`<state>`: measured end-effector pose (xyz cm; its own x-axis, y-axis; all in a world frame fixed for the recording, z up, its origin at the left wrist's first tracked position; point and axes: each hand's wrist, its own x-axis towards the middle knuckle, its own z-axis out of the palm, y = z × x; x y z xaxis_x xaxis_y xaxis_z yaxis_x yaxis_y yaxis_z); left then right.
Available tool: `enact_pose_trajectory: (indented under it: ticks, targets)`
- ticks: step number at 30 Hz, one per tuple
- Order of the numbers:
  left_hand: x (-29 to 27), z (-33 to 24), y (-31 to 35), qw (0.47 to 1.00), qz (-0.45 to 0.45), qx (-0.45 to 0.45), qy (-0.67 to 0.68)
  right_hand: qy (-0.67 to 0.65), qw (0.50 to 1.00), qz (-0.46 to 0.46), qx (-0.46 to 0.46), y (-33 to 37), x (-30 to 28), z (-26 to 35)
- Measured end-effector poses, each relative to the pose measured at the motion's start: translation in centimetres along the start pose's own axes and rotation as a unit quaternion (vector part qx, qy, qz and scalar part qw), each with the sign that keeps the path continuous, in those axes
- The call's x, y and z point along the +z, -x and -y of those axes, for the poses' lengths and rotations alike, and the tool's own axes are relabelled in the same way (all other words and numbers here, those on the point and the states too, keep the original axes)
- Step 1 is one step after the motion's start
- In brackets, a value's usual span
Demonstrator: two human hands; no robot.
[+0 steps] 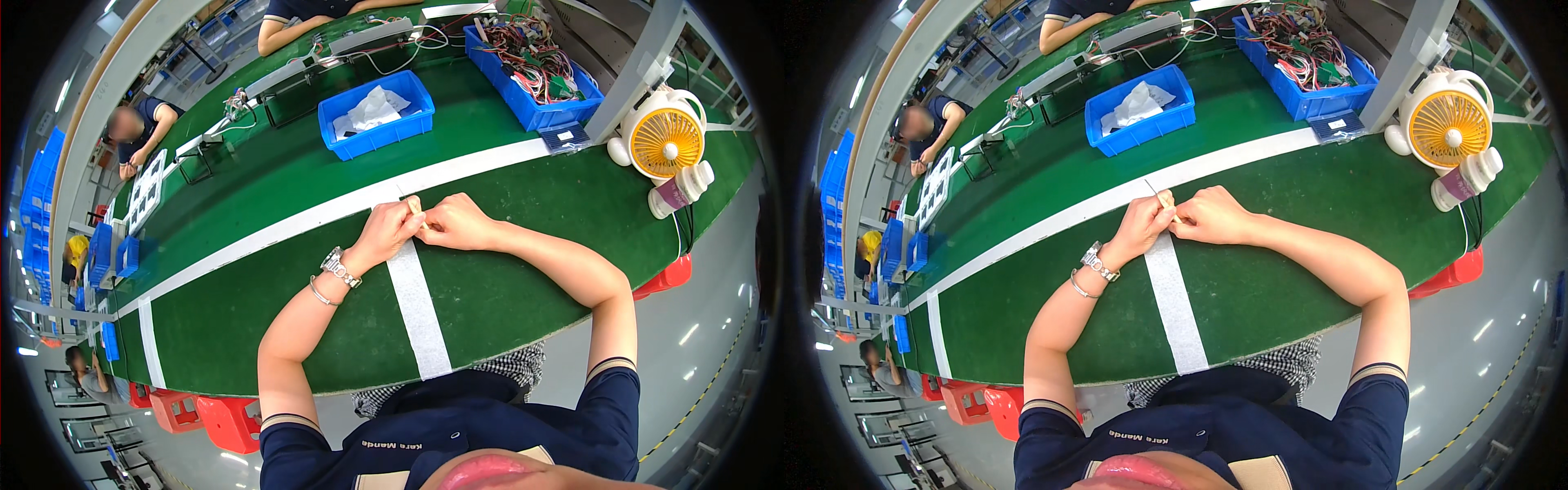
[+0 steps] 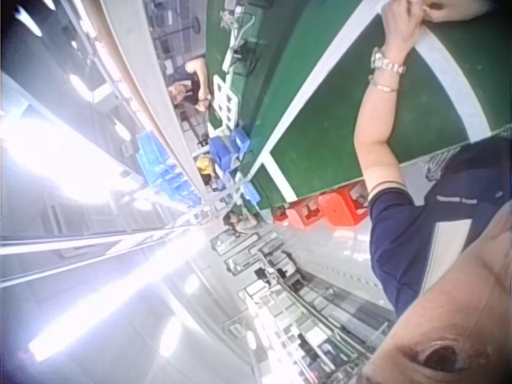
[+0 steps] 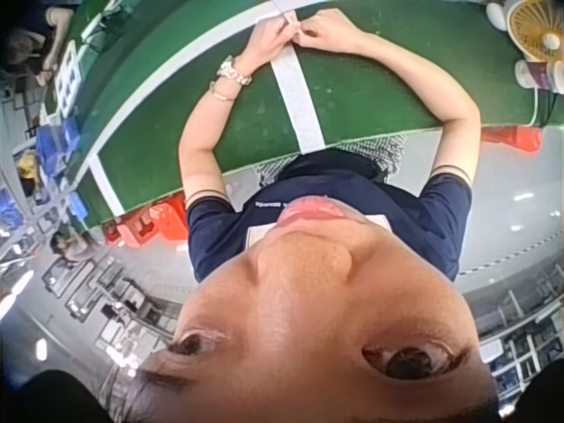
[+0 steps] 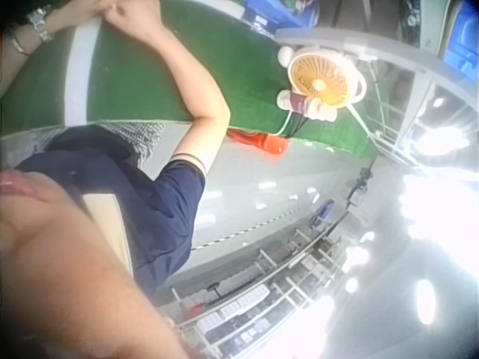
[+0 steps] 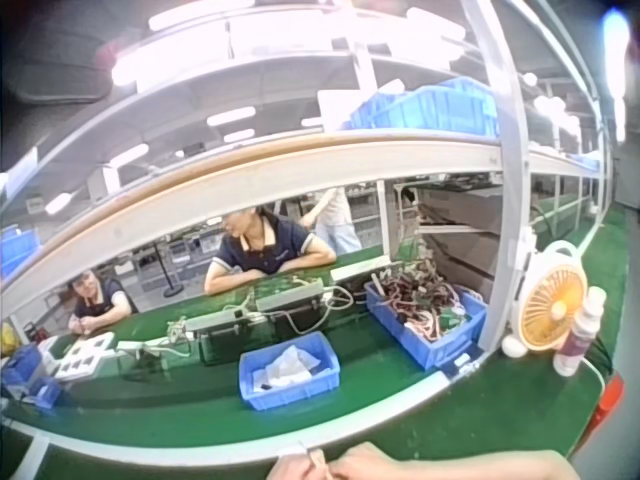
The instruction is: Applying and smoothing out white tape strips on a green workbench surface in a factory production line.
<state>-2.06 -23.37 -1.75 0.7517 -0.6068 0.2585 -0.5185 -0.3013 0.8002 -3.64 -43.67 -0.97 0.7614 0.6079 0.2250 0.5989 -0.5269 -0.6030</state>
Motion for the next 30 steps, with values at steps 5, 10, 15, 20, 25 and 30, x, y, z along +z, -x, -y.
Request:
enact_pose_trajectory:
  ticks: [5,10,15,20,25,30]
  targets:
    - [0.1,0.0,0.0,1.000,-0.003,0.008,0.003,0.009,1.000,0.001,0.002,0.1,0.0,0.0]
    - [0.1,0.4,0.1,1.000,-0.001,0.012,-0.001,0.010,1.000,0.002,0.005,0.0,0.1,-0.1]
    - [0.2,0.4,0.0,1.000,-0.012,0.002,0.011,0.009,1.000,0.007,0.011,-0.1,0.1,-0.2]
    - [0.0,-0.3,0.0,0.999,0.002,-0.036,0.014,0.006,1.000,0.011,0.015,0.0,0.0,-0.2]
    - [0.2,0.6,0.1,1.000,-0.010,-0.018,0.006,-0.005,1.000,0.008,0.018,-0.2,0.2,-0.5]
    - [0.2,0.7,0.0,1.000,-0.006,-0.008,-0.018,-0.004,1.000,0.006,0.017,-0.1,0.1,-0.5]
